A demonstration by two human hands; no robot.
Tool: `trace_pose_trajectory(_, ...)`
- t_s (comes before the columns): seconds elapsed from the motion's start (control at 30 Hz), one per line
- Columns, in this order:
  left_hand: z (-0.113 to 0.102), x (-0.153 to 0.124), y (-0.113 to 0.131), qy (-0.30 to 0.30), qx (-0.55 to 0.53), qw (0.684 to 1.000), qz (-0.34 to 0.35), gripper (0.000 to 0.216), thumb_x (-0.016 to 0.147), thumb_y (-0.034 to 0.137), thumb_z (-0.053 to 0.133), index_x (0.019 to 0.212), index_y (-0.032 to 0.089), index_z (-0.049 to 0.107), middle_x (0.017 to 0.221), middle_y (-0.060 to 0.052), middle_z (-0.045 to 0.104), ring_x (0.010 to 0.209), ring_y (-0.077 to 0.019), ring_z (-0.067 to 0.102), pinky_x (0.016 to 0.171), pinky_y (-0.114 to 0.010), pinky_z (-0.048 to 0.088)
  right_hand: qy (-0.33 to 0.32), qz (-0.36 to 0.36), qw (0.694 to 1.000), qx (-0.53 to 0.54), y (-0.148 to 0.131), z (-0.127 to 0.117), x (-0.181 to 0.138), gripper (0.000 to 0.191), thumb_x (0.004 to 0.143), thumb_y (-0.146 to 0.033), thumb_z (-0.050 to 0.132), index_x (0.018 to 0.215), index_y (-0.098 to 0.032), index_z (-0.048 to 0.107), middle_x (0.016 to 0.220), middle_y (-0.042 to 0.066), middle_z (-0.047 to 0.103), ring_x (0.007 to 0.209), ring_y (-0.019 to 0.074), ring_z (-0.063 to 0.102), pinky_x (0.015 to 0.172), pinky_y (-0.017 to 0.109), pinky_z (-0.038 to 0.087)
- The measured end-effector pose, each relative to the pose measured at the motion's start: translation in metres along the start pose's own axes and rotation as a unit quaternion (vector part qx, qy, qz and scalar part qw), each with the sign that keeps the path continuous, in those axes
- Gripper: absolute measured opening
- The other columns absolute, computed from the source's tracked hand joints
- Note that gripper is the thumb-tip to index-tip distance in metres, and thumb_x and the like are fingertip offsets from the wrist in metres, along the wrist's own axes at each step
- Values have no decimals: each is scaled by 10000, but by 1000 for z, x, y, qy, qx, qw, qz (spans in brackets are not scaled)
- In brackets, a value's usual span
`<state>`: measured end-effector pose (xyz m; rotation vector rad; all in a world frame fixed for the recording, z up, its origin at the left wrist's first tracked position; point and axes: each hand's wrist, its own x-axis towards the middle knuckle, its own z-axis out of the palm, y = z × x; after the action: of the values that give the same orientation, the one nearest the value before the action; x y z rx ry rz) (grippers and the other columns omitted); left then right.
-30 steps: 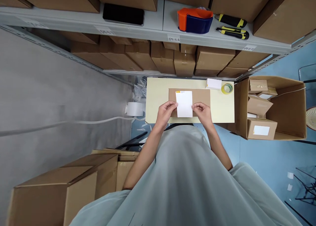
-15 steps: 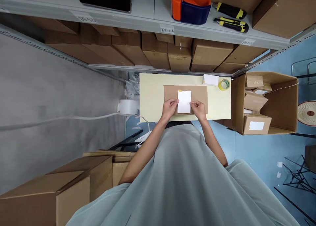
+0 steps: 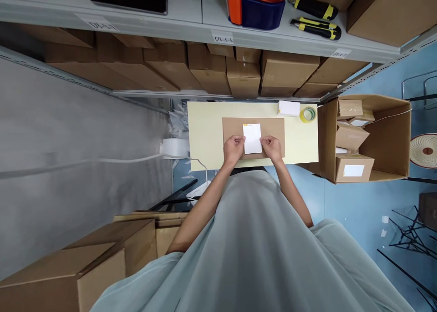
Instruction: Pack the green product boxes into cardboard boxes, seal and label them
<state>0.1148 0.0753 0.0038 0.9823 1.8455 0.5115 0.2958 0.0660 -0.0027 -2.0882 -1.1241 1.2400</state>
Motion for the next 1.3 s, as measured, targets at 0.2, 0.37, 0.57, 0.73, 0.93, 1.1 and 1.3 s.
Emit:
trace_pose_trajectory(0.2, 2, -4, 6, 19, 58, 998, 7, 202, 1047, 324, 663, 1030, 195, 817, 1104, -79, 876, 1015, -236, 791, 938, -312, 570, 1, -4, 1000, -20, -1, 0, -2, 223, 935, -396, 674, 875, -208, 777, 911, 55, 836, 871, 238, 755, 879, 333, 574)
trace_pose_trajectory(0.37, 2, -4, 8, 17, 92, 996, 10, 228, 1053, 352, 650, 1058, 200, 820, 1117, -84, 875, 1027, -243, 798, 964, -320, 565, 8, -5, 999, -51, -2, 3, -2, 202, 955, -369, 664, 888, -217, 778, 925, 57, 840, 890, 242, 762, 880, 336, 574)
trace_pose_trajectory(0.57, 3, -4, 7, 18, 101, 995, 15, 252, 1065, 371, 632, 1076, 204, 819, 1142, -90, 876, 1057, -251, 802, 980, -324, 568, 15, 0, 997, -80, -4, 5, -1, 193, 966, -352, 669, 901, -218, 791, 957, 60, 851, 923, 243, 775, 895, 324, 576)
trace_pose_trajectory(0.73, 5, -3, 4, 24, 103, 994, 27, 242, 1062, 372, 637, 1049, 210, 816, 1112, -99, 876, 1059, -279, 805, 996, -358, 565, 15, 3, 995, -100, -6, 5, 0, 196, 985, -339, 657, 902, -221, 790, 975, 65, 855, 957, 255, 788, 920, 334, 572)
trace_pose_trajectory(0.93, 9, 1, -1, 37, 109, 992, 42, 230, 1053, 371, 641, 1019, 225, 816, 1064, -103, 872, 1036, -304, 799, 974, -382, 557, 16, 0, 992, -125, -7, 6, 0, 179, 990, -310, 660, 904, -228, 793, 1000, 83, 852, 982, 270, 793, 959, 364, 580)
trace_pose_trajectory(1.1, 10, 0, -1, 38, 133, 989, 42, 226, 1055, 375, 647, 1029, 233, 822, 1067, -104, 868, 1052, -318, 796, 951, -388, 548, 25, -4, 991, -130, -8, 8, -1, 169, 991, -293, 667, 895, -229, 791, 988, 83, 847, 973, 267, 791, 942, 354, 581)
trace_pose_trajectory(1.3, 12, 0, 0, 42, 155, 986, 47, 243, 1068, 371, 617, 1040, 234, 815, 1084, -117, 861, 1060, -337, 790, 955, -412, 543, 17, -6, 987, -157, -11, 8, -2, 182, 1019, -269, 650, 922, -220, 795, 1020, 90, 854, 998, 279, 796, 945, 364, 575)
